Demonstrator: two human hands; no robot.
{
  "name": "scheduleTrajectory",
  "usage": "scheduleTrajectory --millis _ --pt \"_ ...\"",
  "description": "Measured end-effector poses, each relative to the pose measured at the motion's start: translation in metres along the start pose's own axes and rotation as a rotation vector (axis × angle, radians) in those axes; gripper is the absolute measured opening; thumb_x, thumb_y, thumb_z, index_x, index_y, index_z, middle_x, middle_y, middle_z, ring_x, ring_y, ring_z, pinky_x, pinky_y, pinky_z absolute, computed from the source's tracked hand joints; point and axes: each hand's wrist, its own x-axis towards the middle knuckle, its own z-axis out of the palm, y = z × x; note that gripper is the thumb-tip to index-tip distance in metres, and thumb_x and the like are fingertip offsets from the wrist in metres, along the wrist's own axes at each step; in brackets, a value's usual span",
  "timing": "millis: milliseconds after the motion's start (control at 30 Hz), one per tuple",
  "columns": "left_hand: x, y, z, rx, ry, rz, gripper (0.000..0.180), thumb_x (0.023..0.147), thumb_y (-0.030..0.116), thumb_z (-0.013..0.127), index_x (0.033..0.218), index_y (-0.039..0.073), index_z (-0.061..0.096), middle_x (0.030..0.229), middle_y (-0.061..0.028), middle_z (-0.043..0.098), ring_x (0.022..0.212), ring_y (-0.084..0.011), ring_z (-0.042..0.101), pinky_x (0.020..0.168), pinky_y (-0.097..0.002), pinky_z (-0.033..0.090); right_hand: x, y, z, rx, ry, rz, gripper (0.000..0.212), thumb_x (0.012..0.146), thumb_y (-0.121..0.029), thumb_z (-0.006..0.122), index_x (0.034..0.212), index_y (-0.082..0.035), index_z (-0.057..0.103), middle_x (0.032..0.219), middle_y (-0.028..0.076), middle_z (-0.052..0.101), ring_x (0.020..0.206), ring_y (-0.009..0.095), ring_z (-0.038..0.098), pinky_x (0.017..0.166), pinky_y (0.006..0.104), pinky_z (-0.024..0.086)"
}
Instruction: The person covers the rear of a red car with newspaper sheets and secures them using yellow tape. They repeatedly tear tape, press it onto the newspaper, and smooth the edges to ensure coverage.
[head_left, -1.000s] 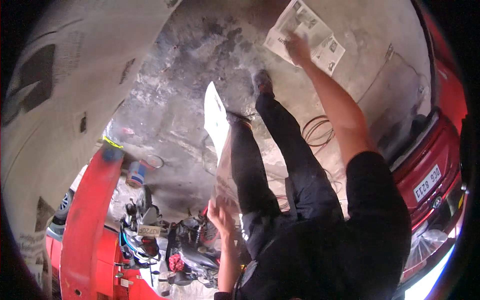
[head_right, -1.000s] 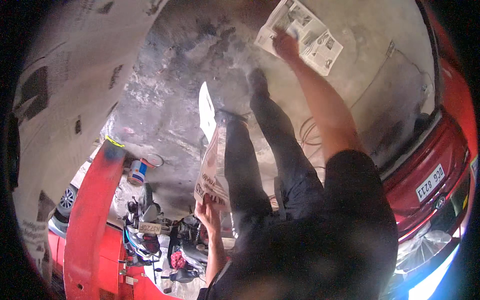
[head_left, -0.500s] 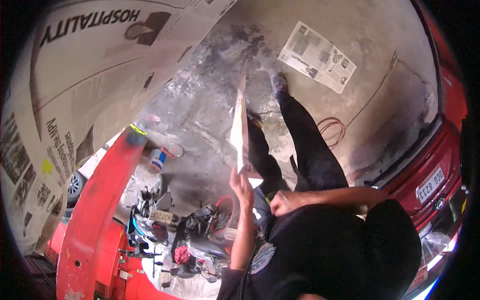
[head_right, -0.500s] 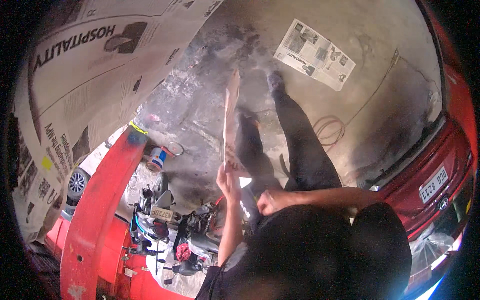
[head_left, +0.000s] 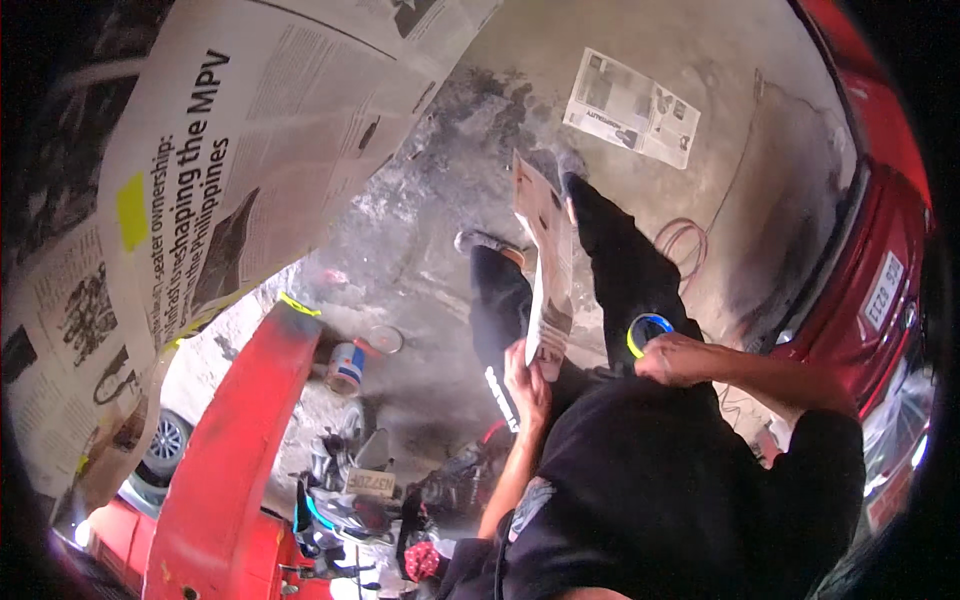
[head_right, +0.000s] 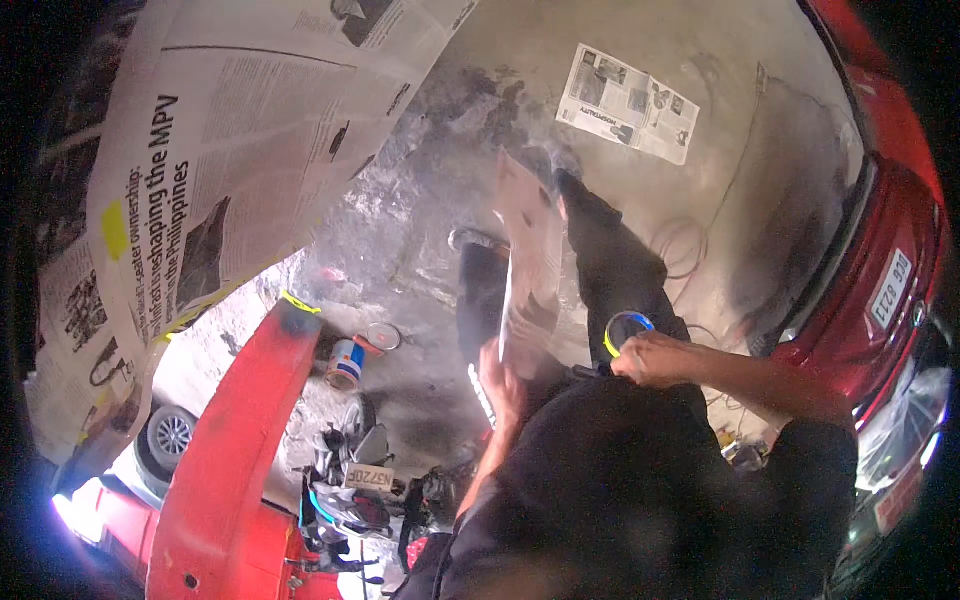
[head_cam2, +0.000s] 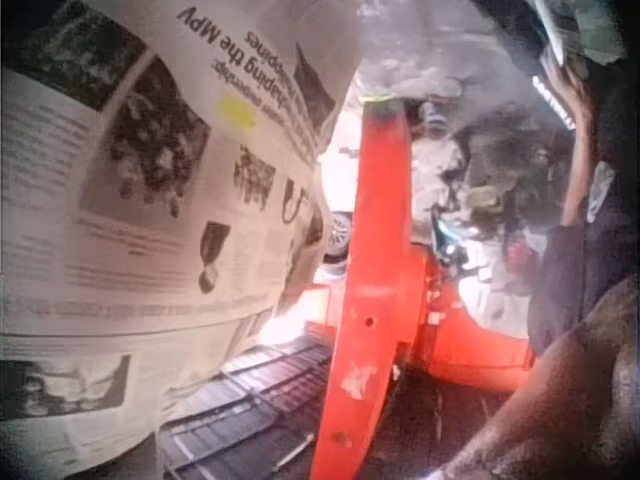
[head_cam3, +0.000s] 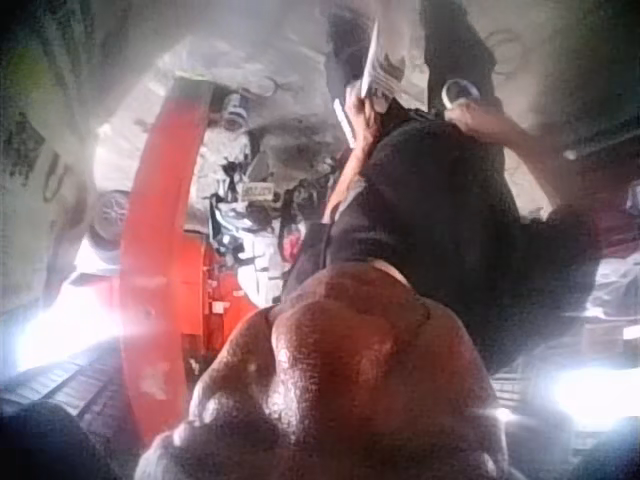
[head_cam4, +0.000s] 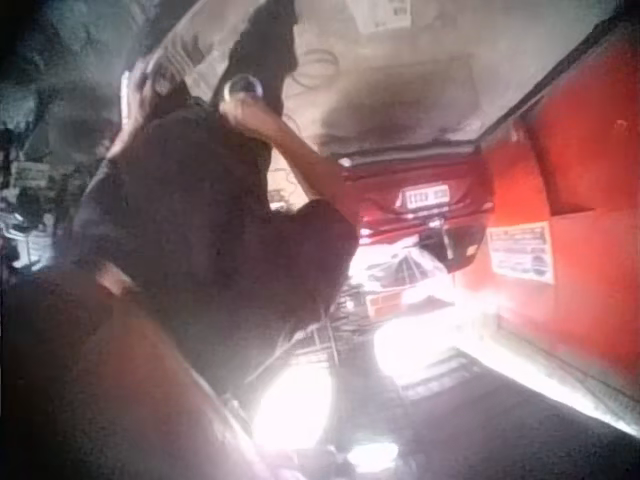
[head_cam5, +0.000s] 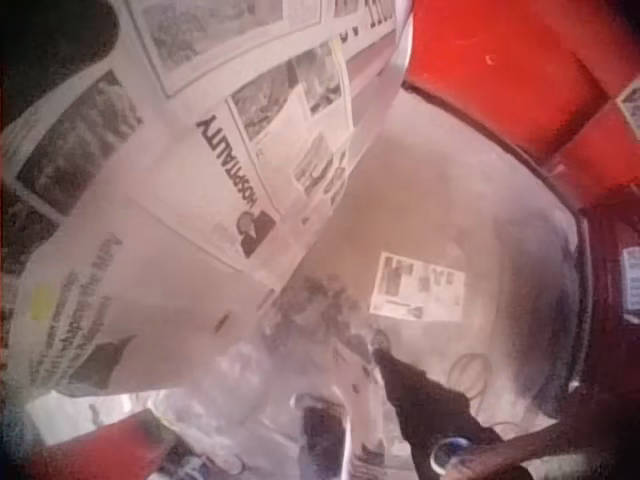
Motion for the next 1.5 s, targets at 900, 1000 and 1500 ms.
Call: scheduleTrajectory --millis 900,1000,1500 --pt "0.074 -0.418 -0.101 -0.438 0.453 -0.565 0.022 0.103 0.020 0.065 0.106 -0.001 0.071 0.090 -0.0003 0.073 0.074 -0.0058 0.063 0.068 -0.0234 0.049 0.545 0.059 -0.232 -0.411 0.553 -0.897 0.064 0.096 -0.009 0.057 0.156 -0.013 0.034 0.079 0.012 0.063 0.071 0.026 0.063 0.072 0.0410 0.052" --pt "0.078 -0.439 -0.083 -0.235 0.513 -0.509 0.024 0.100 0.017 0.067 0.112 -0.003 0.069 0.092 0.0005 0.072 0.077 -0.0077 0.063 0.071 -0.0240 0.050 0.495 0.033 -0.233 -0.205 0.317 -0.720 0.067 0.094 -0.007 0.049 0.158 -0.016 0.032 0.080 0.011 0.063 0.073 0.024 0.062 0.082 0.0415 0.049" --pt "0.237 -0.271 0.013 -0.032 0.583 0.112 0.034 0.091 0.007 0.075 0.124 0.003 0.070 0.121 -0.0118 0.068 0.102 -0.0220 0.067 0.084 -0.0328 0.055 0.560 0.066 -0.161 -0.248 0.558 -1.085 0.066 0.089 -0.009 0.051 0.152 -0.004 0.030 0.081 0.021 0.058 0.060 0.032 0.065 0.061 0.0471 0.051"
